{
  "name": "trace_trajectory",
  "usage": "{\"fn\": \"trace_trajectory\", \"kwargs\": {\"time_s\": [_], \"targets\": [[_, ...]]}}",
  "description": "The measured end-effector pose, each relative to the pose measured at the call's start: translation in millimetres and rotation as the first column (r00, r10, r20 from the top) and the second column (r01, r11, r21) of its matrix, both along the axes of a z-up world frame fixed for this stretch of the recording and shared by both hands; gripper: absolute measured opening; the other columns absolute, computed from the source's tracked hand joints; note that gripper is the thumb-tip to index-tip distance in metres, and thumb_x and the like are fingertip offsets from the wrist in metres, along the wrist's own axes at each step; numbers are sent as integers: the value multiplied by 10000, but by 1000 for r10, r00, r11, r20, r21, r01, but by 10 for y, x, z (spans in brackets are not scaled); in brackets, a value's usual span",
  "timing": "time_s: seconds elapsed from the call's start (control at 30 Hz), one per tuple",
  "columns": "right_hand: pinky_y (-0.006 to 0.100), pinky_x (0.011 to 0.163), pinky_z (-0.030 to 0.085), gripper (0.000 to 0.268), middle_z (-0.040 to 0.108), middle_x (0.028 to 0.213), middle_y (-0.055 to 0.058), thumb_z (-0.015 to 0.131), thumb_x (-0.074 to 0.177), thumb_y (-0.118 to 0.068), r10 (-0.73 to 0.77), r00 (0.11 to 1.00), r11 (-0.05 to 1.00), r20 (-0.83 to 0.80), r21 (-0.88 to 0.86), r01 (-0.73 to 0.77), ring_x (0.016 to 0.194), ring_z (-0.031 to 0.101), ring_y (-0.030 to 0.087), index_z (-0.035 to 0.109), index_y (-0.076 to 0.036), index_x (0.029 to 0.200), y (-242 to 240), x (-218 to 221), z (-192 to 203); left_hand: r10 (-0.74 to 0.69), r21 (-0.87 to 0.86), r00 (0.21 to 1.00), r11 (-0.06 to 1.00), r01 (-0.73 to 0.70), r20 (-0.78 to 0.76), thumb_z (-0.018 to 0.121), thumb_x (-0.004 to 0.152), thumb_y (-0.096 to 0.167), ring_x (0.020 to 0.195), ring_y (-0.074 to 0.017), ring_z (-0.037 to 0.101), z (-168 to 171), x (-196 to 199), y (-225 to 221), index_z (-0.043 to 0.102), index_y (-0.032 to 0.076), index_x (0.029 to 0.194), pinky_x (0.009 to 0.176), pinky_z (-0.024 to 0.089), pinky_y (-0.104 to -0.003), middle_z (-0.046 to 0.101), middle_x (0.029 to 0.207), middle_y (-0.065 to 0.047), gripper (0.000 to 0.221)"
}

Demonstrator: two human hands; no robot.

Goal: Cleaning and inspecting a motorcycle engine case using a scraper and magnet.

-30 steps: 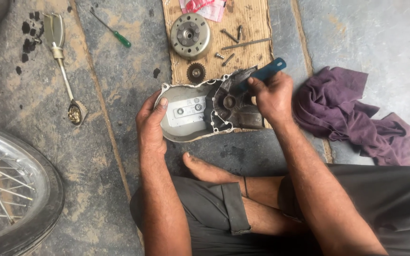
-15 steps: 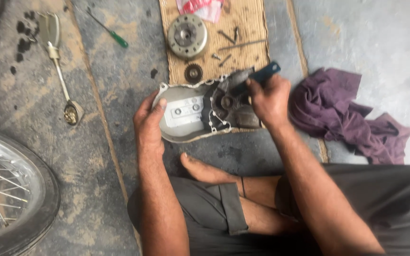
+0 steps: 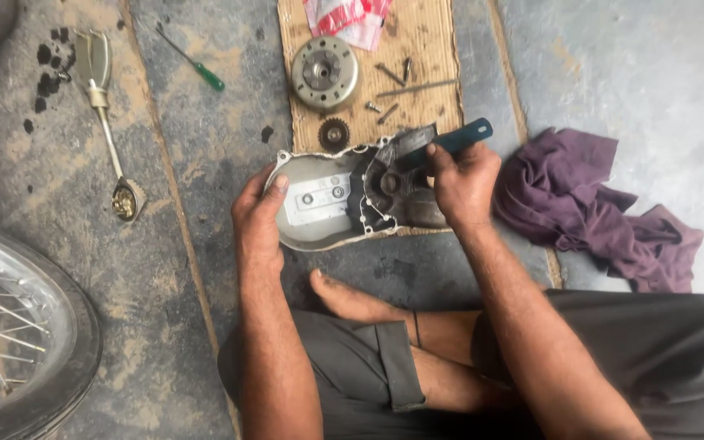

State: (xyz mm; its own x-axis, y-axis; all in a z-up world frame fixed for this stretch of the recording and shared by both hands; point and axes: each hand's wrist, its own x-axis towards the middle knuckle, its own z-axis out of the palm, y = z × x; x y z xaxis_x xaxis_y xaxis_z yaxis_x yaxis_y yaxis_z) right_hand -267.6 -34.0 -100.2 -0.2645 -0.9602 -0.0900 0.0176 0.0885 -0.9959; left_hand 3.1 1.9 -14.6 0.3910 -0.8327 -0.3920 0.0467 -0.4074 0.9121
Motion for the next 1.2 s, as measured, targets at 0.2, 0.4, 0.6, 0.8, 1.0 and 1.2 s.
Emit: {"fn": "trace_trajectory", "kwargs": {"time_s": [0.2,0.4,0.6,0.8,1.0,1.2], "targets": [[319,617,597,42,762,841,114,733,948,3,-144,981,989,132,45,139,690,715,153,719,36,971,28,83,-144,-6,-13,1000,1000,6,-17,810,842,350,1169,-262,690,31,-34,3,675,29,1316,1043,522,-427,743,1212,-148,588],[298,595,595,36,753,816,106,735,945,8,-147,970,984,193,133,122,661,700,159,716,38,939,25,178,-180,-1,17,999,1000,0,53,791,853,349,1181,-254,690,62,-67,10,688,43,1303,1055,523,-426,746,1210,-145,554],[289,563,591,45,736,810,111,710,939,23,-239,920,967,310,162,196,628,692,149,709,46,900,-52,56,-18,17,61,999,998,-20,49,769,861,326,1173,-259,702,50,-31,14,692,41,1317,1035,525,-402,755,1214,-129,543],[306,592,610,35,741,828,114,708,936,10,-193,934,976,300,158,151,678,709,153,707,39,918,24,68,-124,-18,-37,1000,999,17,-20,797,877,323,1158,-248,681,-64,56,51,679,8,1333,1029,518,-380,734,1235,-150,567],[302,666,613,49,761,882,110,726,930,16,-6,936,991,351,129,-41,744,716,156,728,35,975,47,94,-47,49,73,999,996,-48,-4,796,818,410,1162,-256,714,-40,25,15,667,41,1318,998,572,-422,751,1210,-156,635],[290,699,607,45,782,899,85,776,947,-33,183,982,983,35,-16,-183,792,727,138,760,-10,983,75,169,15,43,65,999,997,-44,12,802,819,428,1182,-279,700,-75,54,28,668,25,1328,1019,553,-434,740,1233,-179,662]]}}
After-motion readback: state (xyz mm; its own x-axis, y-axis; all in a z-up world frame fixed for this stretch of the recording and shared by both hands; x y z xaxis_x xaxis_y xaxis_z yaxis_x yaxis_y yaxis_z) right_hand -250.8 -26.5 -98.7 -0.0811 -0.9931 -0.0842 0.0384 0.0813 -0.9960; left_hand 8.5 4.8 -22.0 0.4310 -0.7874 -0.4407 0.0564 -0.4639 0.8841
